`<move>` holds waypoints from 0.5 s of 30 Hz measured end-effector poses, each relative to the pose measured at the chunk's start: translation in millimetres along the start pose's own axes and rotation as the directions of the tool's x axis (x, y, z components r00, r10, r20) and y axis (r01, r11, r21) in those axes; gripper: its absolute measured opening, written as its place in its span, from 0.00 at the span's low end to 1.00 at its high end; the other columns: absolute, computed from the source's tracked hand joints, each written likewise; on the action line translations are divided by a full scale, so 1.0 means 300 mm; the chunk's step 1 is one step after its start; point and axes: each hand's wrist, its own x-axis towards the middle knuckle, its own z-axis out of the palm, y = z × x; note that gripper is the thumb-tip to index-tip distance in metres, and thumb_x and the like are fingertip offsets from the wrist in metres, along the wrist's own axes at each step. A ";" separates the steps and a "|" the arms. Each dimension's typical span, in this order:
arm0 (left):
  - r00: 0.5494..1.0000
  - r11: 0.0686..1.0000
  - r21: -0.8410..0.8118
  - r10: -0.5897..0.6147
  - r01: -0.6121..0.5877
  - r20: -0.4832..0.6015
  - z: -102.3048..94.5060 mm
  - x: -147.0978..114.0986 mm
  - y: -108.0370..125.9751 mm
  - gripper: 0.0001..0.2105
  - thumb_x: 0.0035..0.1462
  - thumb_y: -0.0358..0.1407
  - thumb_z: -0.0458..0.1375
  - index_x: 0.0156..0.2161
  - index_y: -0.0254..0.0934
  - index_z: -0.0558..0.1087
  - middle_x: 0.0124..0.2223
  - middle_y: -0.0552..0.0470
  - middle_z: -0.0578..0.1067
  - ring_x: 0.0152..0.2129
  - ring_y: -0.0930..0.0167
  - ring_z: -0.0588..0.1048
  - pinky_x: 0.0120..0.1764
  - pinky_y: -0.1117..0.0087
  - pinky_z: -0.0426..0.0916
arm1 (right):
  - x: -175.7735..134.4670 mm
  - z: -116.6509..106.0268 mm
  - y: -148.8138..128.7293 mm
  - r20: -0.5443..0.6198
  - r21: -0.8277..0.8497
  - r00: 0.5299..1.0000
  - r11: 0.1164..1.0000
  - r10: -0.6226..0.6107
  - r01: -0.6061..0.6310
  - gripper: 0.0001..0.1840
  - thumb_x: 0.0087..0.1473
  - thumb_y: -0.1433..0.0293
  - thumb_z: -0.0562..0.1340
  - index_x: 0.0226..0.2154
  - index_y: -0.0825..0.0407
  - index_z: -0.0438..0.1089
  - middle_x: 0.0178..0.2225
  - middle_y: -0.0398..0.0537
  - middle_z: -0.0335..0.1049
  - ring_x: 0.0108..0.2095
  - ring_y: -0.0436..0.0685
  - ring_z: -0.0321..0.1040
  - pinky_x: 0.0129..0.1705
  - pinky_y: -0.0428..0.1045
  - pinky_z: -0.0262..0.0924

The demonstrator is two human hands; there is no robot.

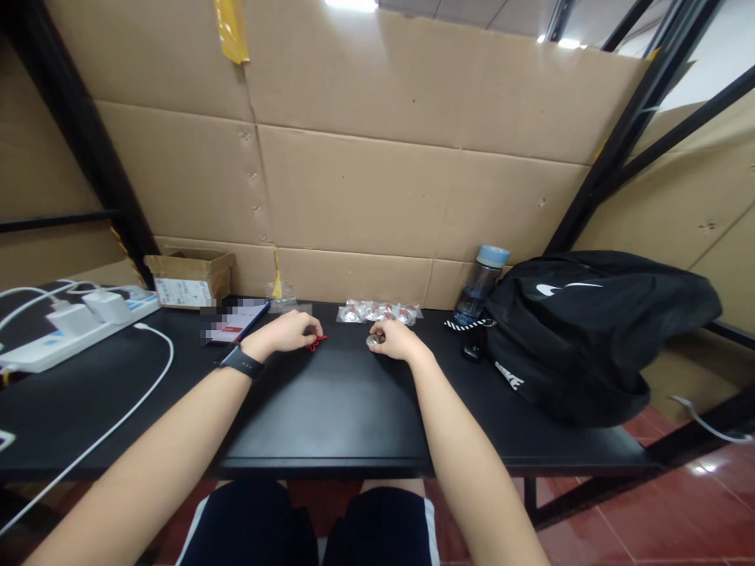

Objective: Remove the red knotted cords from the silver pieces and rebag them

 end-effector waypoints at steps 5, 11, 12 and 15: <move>0.996 0.993 0.095 -0.066 0.071 -0.059 0.021 0.005 0.026 0.07 0.56 0.39 0.61 0.35 0.42 0.81 0.37 0.49 0.82 0.34 0.65 0.79 0.38 0.70 0.69 | -0.002 0.000 0.003 0.001 0.011 1.000 1.000 0.019 -0.019 0.18 0.48 0.67 0.70 0.44 0.53 0.77 0.40 0.51 0.77 0.36 0.54 0.72 0.39 0.47 0.62; 0.998 0.991 0.127 -0.033 0.040 -0.059 0.048 0.020 0.044 0.04 0.52 0.34 0.63 0.31 0.42 0.80 0.35 0.50 0.82 0.35 0.65 0.79 0.39 0.69 0.68 | 0.000 0.003 0.005 -0.001 0.006 1.000 1.000 0.011 -0.011 0.18 0.48 0.67 0.70 0.44 0.53 0.77 0.40 0.50 0.77 0.35 0.54 0.72 0.38 0.47 0.62; 0.998 0.991 0.128 -0.024 0.032 -0.059 0.052 0.022 0.044 0.04 0.53 0.33 0.62 0.31 0.42 0.80 0.35 0.50 0.82 0.35 0.65 0.79 0.39 0.69 0.68 | 0.000 0.003 0.005 -0.002 0.007 1.000 1.000 0.008 -0.008 0.18 0.48 0.68 0.70 0.43 0.53 0.77 0.39 0.50 0.77 0.35 0.54 0.72 0.38 0.47 0.62; 0.998 0.991 0.130 -0.006 0.014 -0.061 0.063 0.026 0.045 0.06 0.54 0.31 0.60 0.30 0.41 0.79 0.34 0.49 0.81 0.34 0.65 0.79 0.39 0.68 0.67 | 0.001 0.002 0.003 -0.008 0.013 1.000 1.000 0.001 -0.001 0.17 0.48 0.68 0.70 0.43 0.53 0.77 0.39 0.49 0.77 0.34 0.53 0.72 0.38 0.46 0.62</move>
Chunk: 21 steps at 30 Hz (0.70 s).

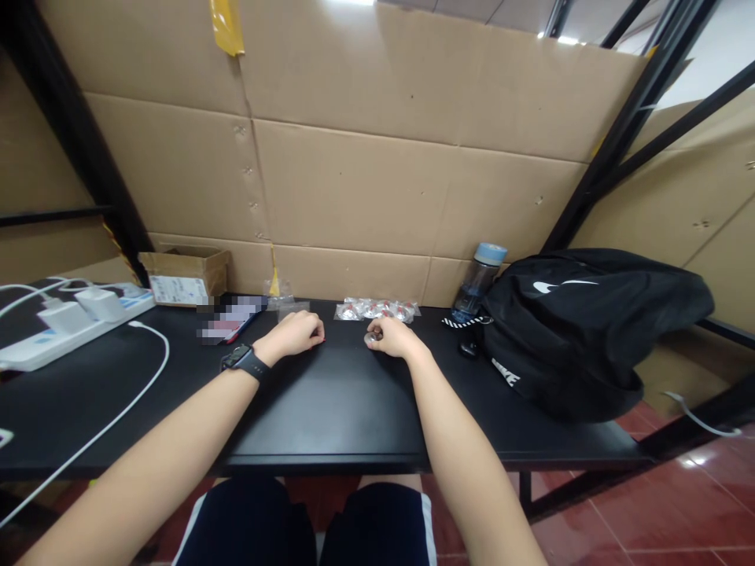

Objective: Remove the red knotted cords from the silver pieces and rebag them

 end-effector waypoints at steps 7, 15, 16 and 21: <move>0.999 1.000 0.008 0.022 -0.022 -0.042 0.019 -0.004 0.013 0.06 0.59 0.32 0.58 0.33 0.39 0.77 0.38 0.47 0.80 0.39 0.65 0.77 0.42 0.68 0.66 | 0.004 0.005 -0.001 -0.017 0.017 1.000 1.000 0.012 -0.012 0.17 0.46 0.69 0.71 0.42 0.53 0.77 0.39 0.49 0.77 0.33 0.53 0.71 0.37 0.46 0.62; 0.994 0.999 -0.013 0.045 -0.047 -0.102 0.002 0.000 0.038 0.06 0.64 0.33 0.54 0.36 0.39 0.73 0.37 0.48 0.79 0.38 0.65 0.76 0.42 0.67 0.64 | 0.001 0.005 -0.004 -0.034 0.030 0.999 1.000 -0.001 0.002 0.16 0.46 0.69 0.70 0.41 0.52 0.77 0.38 0.48 0.77 0.33 0.53 0.71 0.36 0.46 0.61; 0.992 0.999 -0.018 0.048 -0.050 -0.113 0.000 0.000 0.041 0.05 0.64 0.33 0.54 0.37 0.39 0.73 0.38 0.48 0.79 0.38 0.65 0.76 0.42 0.66 0.64 | 0.000 0.002 -0.007 -0.037 0.030 0.999 1.000 -0.001 0.002 0.16 0.46 0.69 0.70 0.41 0.52 0.77 0.38 0.47 0.77 0.33 0.53 0.71 0.37 0.46 0.61; 0.985 0.995 -0.062 0.064 -0.075 -0.157 -0.003 -0.004 0.052 0.05 0.64 0.32 0.53 0.39 0.40 0.71 0.40 0.49 0.78 0.40 0.65 0.74 0.45 0.65 0.63 | 0.000 -0.004 -0.019 -0.070 0.020 0.997 1.000 -0.022 0.023 0.15 0.45 0.70 0.71 0.39 0.52 0.77 0.38 0.47 0.77 0.33 0.52 0.71 0.37 0.46 0.61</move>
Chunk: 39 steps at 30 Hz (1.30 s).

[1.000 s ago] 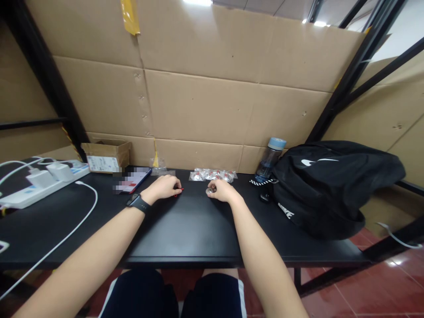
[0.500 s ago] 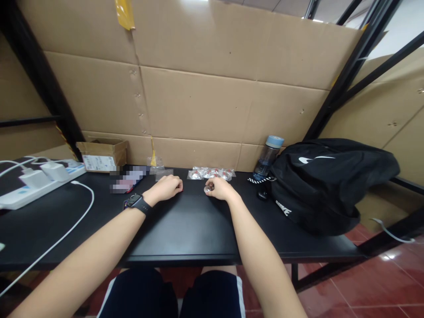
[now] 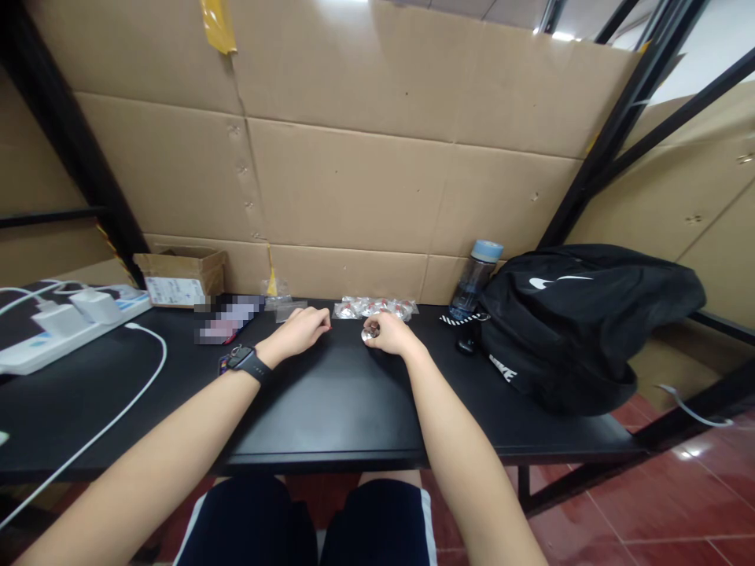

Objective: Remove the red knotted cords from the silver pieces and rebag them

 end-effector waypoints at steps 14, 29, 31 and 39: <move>0.992 0.992 -0.126 -0.001 -0.015 -0.128 -0.014 0.017 0.034 0.03 0.63 0.33 0.58 0.37 0.40 0.73 0.42 0.51 0.79 0.44 0.65 0.73 0.49 0.64 0.57 | 0.002 0.008 -0.013 -0.039 0.095 0.999 0.995 -0.007 0.010 0.15 0.45 0.69 0.70 0.39 0.52 0.77 0.37 0.46 0.78 0.30 0.51 0.68 0.35 0.46 0.61; 0.981 0.933 -0.359 -0.051 -0.020 -0.187 0.033 0.026 0.038 0.09 0.56 0.33 0.65 0.37 0.41 0.66 0.37 0.56 0.80 0.40 0.65 0.76 0.45 0.65 0.61 | 0.009 0.028 -0.035 -0.103 0.215 0.994 0.976 -0.026 0.047 0.18 0.42 0.73 0.70 0.41 0.53 0.76 0.39 0.46 0.77 0.30 0.51 0.68 0.35 0.46 0.62; 0.981 0.929 -0.370 -0.060 -0.012 -0.184 0.038 0.026 0.038 0.10 0.56 0.32 0.64 0.38 0.42 0.65 0.37 0.57 0.80 0.40 0.65 0.76 0.45 0.65 0.61 | 0.010 0.033 -0.032 -0.116 0.236 0.993 0.971 -0.020 0.047 0.20 0.42 0.73 0.70 0.41 0.53 0.76 0.39 0.47 0.77 0.30 0.51 0.69 0.36 0.47 0.63; 0.977 0.947 -0.317 -0.112 0.050 -0.182 0.025 0.020 0.059 0.13 0.56 0.33 0.63 0.43 0.43 0.64 0.36 0.56 0.82 0.45 0.61 0.76 0.48 0.61 0.56 | 0.021 0.063 -0.040 -0.098 0.622 0.995 0.781 -0.002 0.063 0.26 0.42 0.68 0.72 0.46 0.51 0.71 0.44 0.51 0.74 0.36 0.55 0.73 0.29 0.45 0.65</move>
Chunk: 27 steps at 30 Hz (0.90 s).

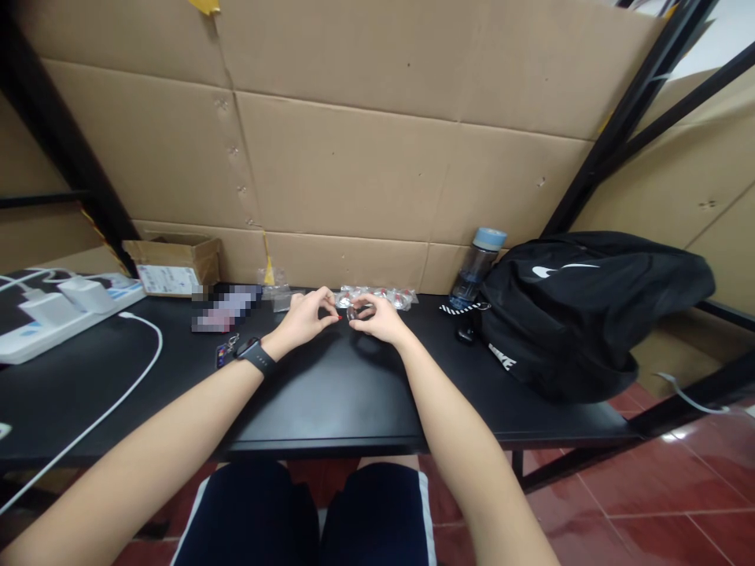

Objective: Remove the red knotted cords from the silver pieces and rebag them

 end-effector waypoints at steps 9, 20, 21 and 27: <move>0.999 0.998 -0.064 -0.014 0.012 -0.037 -0.017 -0.009 0.038 0.18 0.54 0.32 0.63 0.47 0.43 0.62 0.35 0.56 0.82 0.50 0.61 0.76 0.51 0.58 0.55 | 0.001 0.046 -0.016 -0.021 0.117 0.995 0.988 -0.094 0.096 0.27 0.42 0.67 0.74 0.46 0.49 0.71 0.51 0.51 0.71 0.42 0.56 0.74 0.37 0.47 0.69; 0.995 0.956 -0.289 -0.075 0.053 -0.066 0.004 -0.004 0.030 0.18 0.50 0.31 0.64 0.44 0.43 0.62 0.36 0.58 0.80 0.40 0.66 0.81 0.47 0.64 0.66 | -0.006 0.060 -0.041 -0.009 0.129 0.993 0.984 -0.120 0.120 0.25 0.43 0.68 0.72 0.46 0.49 0.71 0.52 0.51 0.71 0.45 0.59 0.74 0.36 0.48 0.70; 0.995 0.956 -0.290 -0.072 0.050 -0.064 0.002 -0.004 0.031 0.18 0.50 0.31 0.64 0.44 0.43 0.62 0.36 0.58 0.80 0.40 0.66 0.81 0.47 0.64 0.66 | -0.006 0.060 -0.042 -0.004 0.131 0.993 0.984 -0.122 0.121 0.25 0.43 0.68 0.72 0.46 0.49 0.71 0.52 0.51 0.71 0.45 0.59 0.74 0.36 0.48 0.70; 0.996 0.960 -0.278 -0.058 0.038 -0.065 -0.003 -0.005 0.037 0.18 0.50 0.30 0.63 0.44 0.43 0.62 0.37 0.58 0.80 0.40 0.66 0.81 0.47 0.64 0.66 | -0.005 0.059 -0.042 0.004 0.129 0.992 0.984 -0.124 0.123 0.25 0.43 0.68 0.72 0.46 0.49 0.71 0.52 0.52 0.71 0.45 0.59 0.74 0.38 0.49 0.70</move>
